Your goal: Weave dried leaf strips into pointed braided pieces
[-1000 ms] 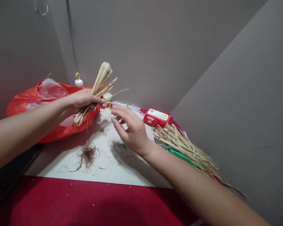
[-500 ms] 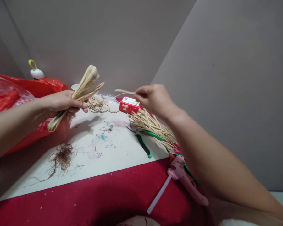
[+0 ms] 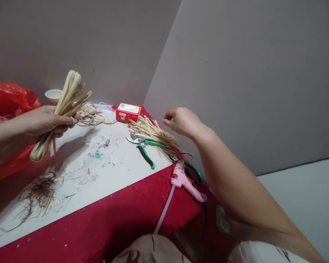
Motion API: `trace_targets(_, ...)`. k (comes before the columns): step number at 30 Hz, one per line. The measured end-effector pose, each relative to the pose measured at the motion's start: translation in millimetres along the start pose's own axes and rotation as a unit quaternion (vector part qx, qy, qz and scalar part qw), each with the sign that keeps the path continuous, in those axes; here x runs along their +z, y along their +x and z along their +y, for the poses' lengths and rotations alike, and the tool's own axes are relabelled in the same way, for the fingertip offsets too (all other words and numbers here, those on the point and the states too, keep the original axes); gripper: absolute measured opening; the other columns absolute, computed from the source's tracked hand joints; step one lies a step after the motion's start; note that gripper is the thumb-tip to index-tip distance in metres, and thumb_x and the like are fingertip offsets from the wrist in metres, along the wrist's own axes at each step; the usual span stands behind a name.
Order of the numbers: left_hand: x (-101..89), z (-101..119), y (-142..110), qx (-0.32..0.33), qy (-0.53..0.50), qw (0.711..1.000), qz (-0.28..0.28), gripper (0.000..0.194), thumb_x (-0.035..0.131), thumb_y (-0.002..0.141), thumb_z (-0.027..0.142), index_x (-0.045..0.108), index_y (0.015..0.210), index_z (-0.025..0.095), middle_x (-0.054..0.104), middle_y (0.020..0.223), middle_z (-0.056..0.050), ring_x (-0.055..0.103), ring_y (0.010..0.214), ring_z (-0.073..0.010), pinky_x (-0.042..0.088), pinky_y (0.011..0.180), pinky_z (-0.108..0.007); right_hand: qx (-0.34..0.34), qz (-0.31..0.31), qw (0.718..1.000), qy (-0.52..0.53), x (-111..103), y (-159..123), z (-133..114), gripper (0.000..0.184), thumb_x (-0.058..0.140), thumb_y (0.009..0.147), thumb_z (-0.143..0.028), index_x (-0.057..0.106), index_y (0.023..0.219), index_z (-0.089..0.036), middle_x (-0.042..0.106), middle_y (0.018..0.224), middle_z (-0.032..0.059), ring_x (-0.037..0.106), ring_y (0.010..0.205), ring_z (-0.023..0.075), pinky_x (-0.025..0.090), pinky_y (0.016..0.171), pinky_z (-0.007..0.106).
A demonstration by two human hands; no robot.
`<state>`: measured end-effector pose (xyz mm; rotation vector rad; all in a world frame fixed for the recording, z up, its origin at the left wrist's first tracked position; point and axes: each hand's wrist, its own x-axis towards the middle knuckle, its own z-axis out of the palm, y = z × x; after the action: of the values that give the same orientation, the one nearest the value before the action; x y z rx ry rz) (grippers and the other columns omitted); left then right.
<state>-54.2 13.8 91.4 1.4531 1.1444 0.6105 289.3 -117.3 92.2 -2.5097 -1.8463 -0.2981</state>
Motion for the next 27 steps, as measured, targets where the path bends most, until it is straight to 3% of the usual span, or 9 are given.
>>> trace_targets(6, 7.0, -4, -2, -0.006, 0.007, 0.999, -0.044, 0.017, 0.066, 0.076, 0.006, 0.057, 0.063, 0.013, 0.044, 0.049, 0.002, 0.034, 0.035, -0.0041, 0.026, 0.03, -0.013, -0.023, -0.029, 0.999, 0.018, -15, -31, -6, 0.022, 0.053, 0.082, -0.025, 0.072, 0.093, -0.021, 0.073, 0.089, 0.0058, 0.06, 0.071, 0.016, 0.033, 0.056, 0.025)
trace_targets(12, 15.2, -8, -11, -0.005, 0.067, 0.994, -0.089, 0.021, 0.072, 0.074, 0.017, 0.057, 0.059, 0.015, 0.042, 0.045, 0.002, 0.034, 0.035, -0.0052, 0.026, 0.03, -0.013, 0.031, -0.12, 0.992, 0.012, -24, -106, 12, 0.024, 0.05, 0.087, -0.035, 0.072, 0.089, -0.024, 0.072, 0.077, 0.0037, 0.06, 0.064, 0.0156, 0.033, 0.055, 0.025)
trace_targets(16, 23.9, -9, -12, 0.001, 0.063, 0.992, -0.11, 0.018, 0.072, 0.073, 0.021, 0.059, 0.062, 0.014, 0.044, 0.047, 0.002, 0.035, 0.037, -0.0051, 0.027, 0.031, -0.013, 0.074, -0.179, 0.981, 0.013, -4, -157, 29, 0.023, 0.053, 0.087, -0.038, 0.071, 0.091, -0.025, 0.071, 0.077, 0.0038, 0.062, 0.066, 0.0177, 0.034, 0.054, 0.026)
trace_targets(19, 33.1, -9, -9, -0.012, 0.026, 0.995, -0.1, 0.008, 0.065, 0.078, 0.021, 0.063, 0.075, 0.013, 0.054, 0.058, -0.001, 0.035, 0.038, -0.0046, 0.028, 0.032, -0.014, 0.072, -0.185, 0.979, 0.044, 20, -185, 34, 0.025, 0.054, 0.088, -0.042, 0.07, 0.098, -0.025, 0.072, 0.087, 0.0049, 0.065, 0.074, 0.0189, 0.037, 0.057, 0.026)
trace_targets(24, 46.6, -8, -8, -0.043, -0.025, 0.992, -0.113, 0.01, 0.057, 0.085, 0.023, 0.06, 0.086, 0.014, 0.055, 0.063, 0.0, 0.034, 0.038, -0.0037, 0.029, 0.033, -0.014, 0.062, -0.119, 0.989, 0.068, 53, -202, 29, 0.029, 0.052, 0.088, -0.037, 0.065, 0.11, -0.024, 0.069, 0.103, 0.0092, 0.066, 0.088, 0.0208, 0.042, 0.065, 0.026)
trace_targets(27, 50.7, -6, -10, -0.054, -0.062, 0.99, -0.112, 0.009, 0.054, 0.087, 0.022, 0.058, 0.086, 0.014, 0.055, 0.064, 0.0, 0.038, 0.039, -0.0045, 0.032, 0.035, -0.015, 0.061, -0.115, 0.988, 0.078, 63, -201, 26, 0.03, 0.049, 0.089, -0.033, 0.062, 0.112, -0.02, 0.068, 0.107, 0.0118, 0.066, 0.092, 0.0238, 0.044, 0.069, 0.03)
